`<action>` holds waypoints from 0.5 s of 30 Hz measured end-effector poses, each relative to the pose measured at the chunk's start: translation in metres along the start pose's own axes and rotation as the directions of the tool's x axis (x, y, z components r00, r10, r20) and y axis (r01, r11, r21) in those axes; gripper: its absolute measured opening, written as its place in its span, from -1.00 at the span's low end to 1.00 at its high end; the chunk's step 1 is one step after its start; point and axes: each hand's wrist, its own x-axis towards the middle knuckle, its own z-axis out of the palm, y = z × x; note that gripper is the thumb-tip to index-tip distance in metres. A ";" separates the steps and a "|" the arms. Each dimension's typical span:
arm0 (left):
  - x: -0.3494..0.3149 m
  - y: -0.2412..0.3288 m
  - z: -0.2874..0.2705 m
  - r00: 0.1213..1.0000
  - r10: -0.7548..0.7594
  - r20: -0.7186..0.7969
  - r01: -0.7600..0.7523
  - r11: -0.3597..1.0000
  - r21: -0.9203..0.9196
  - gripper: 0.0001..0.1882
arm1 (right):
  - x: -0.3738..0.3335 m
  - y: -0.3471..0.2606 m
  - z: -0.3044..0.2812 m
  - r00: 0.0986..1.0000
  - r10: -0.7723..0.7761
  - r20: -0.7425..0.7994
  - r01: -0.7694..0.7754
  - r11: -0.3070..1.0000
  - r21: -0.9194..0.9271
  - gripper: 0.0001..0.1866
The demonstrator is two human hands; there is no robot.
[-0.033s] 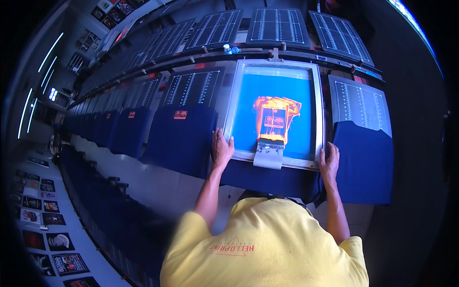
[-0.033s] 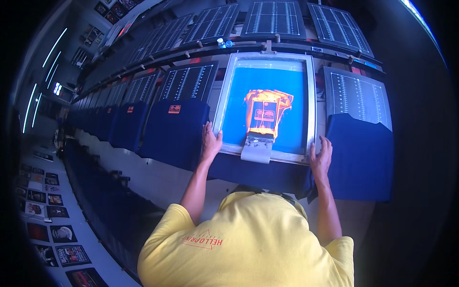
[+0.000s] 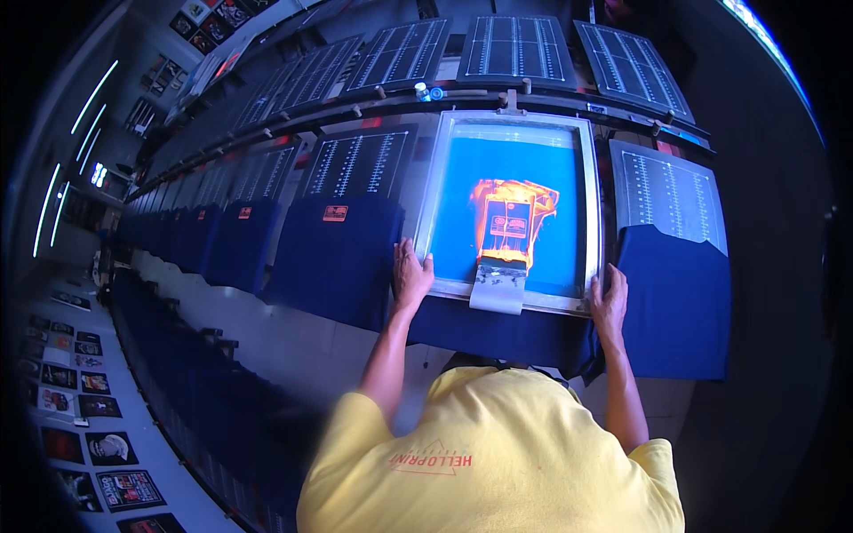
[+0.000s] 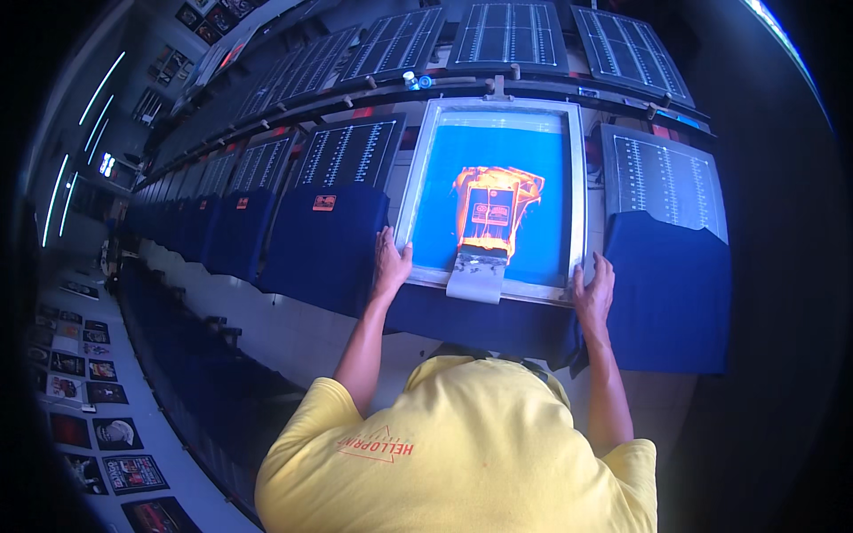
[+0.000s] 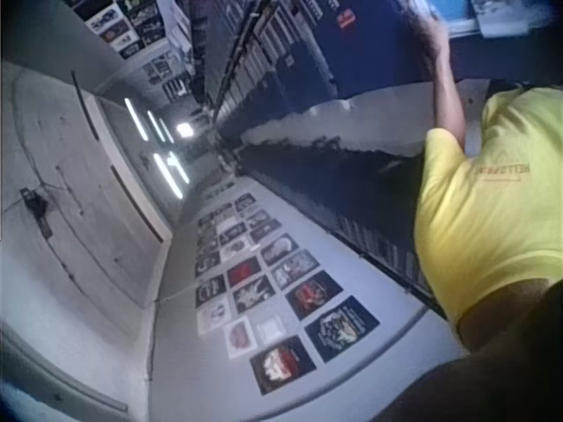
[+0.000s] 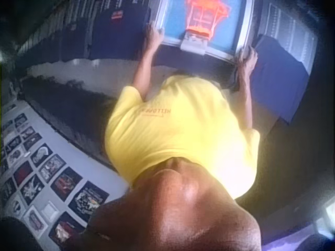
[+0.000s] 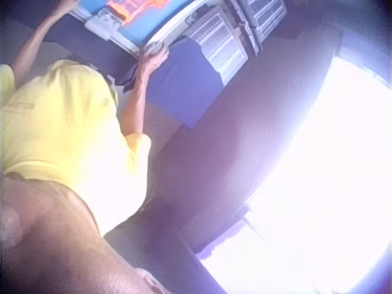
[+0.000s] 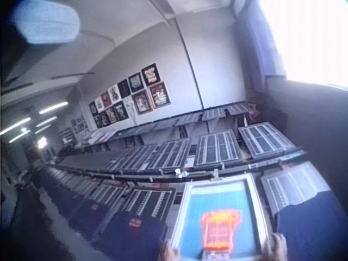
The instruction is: The person applies ink to a T-shirt using a screen printing frame and a squeegee, then lifts the frame and moves along the line of platens.
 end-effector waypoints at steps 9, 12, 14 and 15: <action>0.022 -0.004 0.009 0.997 -0.046 0.069 0.048 0.998 -0.029 -0.34 | 0.013 -0.001 0.036 0.992 0.126 -0.017 -0.126 0.991 -0.036 -0.47; 0.025 -0.009 0.014 1.000 0.006 -0.001 -0.006 0.998 -0.067 -0.38 | 0.022 -0.003 0.043 0.988 0.149 -0.034 -0.151 0.987 -0.063 -0.46; 0.029 -0.004 0.015 0.999 -0.011 0.045 0.015 0.995 -0.100 -0.35 | 0.024 -0.002 0.047 0.989 0.139 -0.059 -0.144 0.986 -0.090 -0.45; 0.031 -0.001 0.015 0.997 -0.019 0.069 0.027 0.993 -0.115 -0.33 | 0.025 -0.001 0.047 0.987 0.142 -0.071 -0.148 0.984 -0.094 -0.45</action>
